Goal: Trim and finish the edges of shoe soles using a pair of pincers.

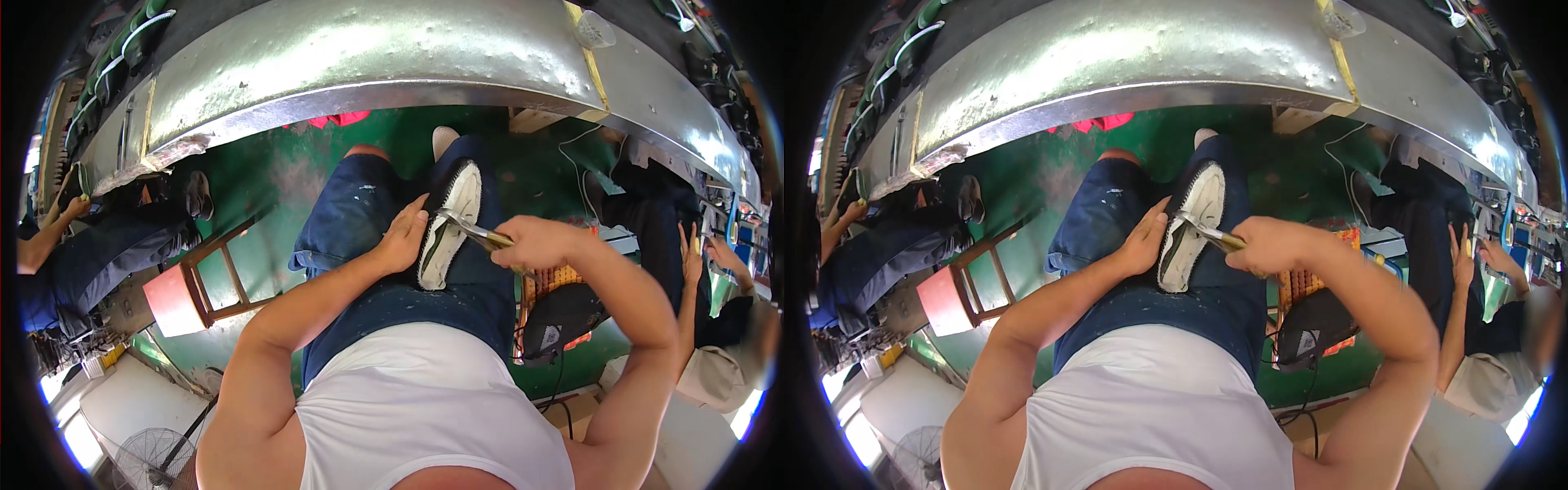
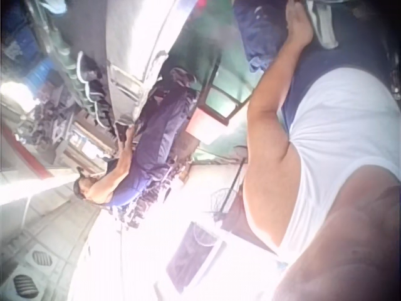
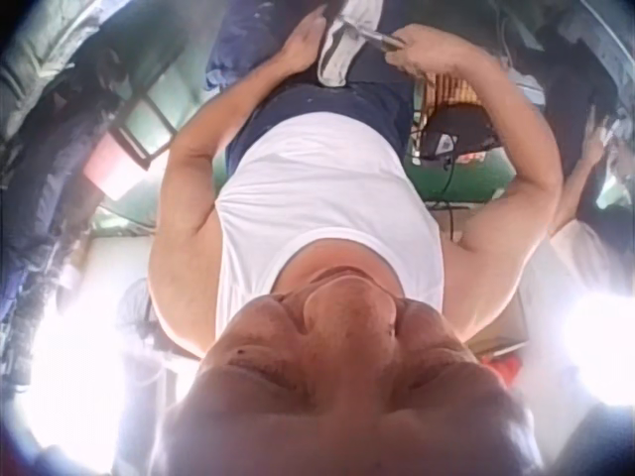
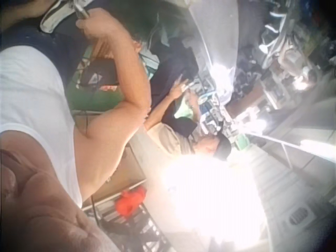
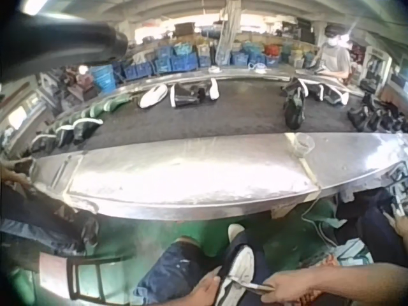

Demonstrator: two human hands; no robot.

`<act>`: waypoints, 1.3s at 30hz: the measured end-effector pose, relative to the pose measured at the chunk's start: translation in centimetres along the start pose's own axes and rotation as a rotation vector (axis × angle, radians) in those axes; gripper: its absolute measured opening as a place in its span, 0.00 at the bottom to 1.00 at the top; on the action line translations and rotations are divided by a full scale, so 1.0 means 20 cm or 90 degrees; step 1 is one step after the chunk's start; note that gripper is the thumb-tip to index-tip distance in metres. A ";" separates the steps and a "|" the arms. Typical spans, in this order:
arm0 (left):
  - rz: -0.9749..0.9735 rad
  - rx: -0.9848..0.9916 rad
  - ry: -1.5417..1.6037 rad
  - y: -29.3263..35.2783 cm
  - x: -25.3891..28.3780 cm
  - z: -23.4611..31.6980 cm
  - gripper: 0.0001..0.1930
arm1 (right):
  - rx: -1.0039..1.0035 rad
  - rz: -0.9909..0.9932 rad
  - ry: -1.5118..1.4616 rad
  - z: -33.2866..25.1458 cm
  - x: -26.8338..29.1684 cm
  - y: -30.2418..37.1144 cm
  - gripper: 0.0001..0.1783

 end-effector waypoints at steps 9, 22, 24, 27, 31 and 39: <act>-0.092 -0.042 -0.045 0.01 0.04 0.04 0.33 | 0.021 -0.016 0.312 0.01 0.08 -0.06 0.20; -0.118 -0.027 0.022 -0.03 0.07 0.14 0.52 | 0.396 0.319 0.229 0.31 0.01 -0.26 0.17; -0.108 -0.039 -0.033 -0.07 0.07 0.17 0.53 | 0.339 0.342 0.182 0.32 -0.05 -0.20 0.18; -0.142 -0.003 -0.013 -0.10 0.05 0.21 0.51 | 0.231 0.259 0.013 0.32 -0.10 -0.10 0.23; -0.107 0.004 -0.057 -0.13 0.01 0.24 0.50 | 0.284 0.271 -0.055 0.32 -0.15 -0.03 0.29; 0.052 0.033 -0.185 -0.04 -0.03 0.22 0.48 | 0.200 0.280 0.014 0.16 -0.05 -0.06 0.17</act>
Point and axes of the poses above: each hand's wrist, its own y-axis away from the middle knuckle, its own x-axis out of the back of the hand, z = x × y, the point moved 5 cm from there along -y, towards the middle knuckle, and after that the axes turned 2 degrees about -y, right-handed, at the moved point
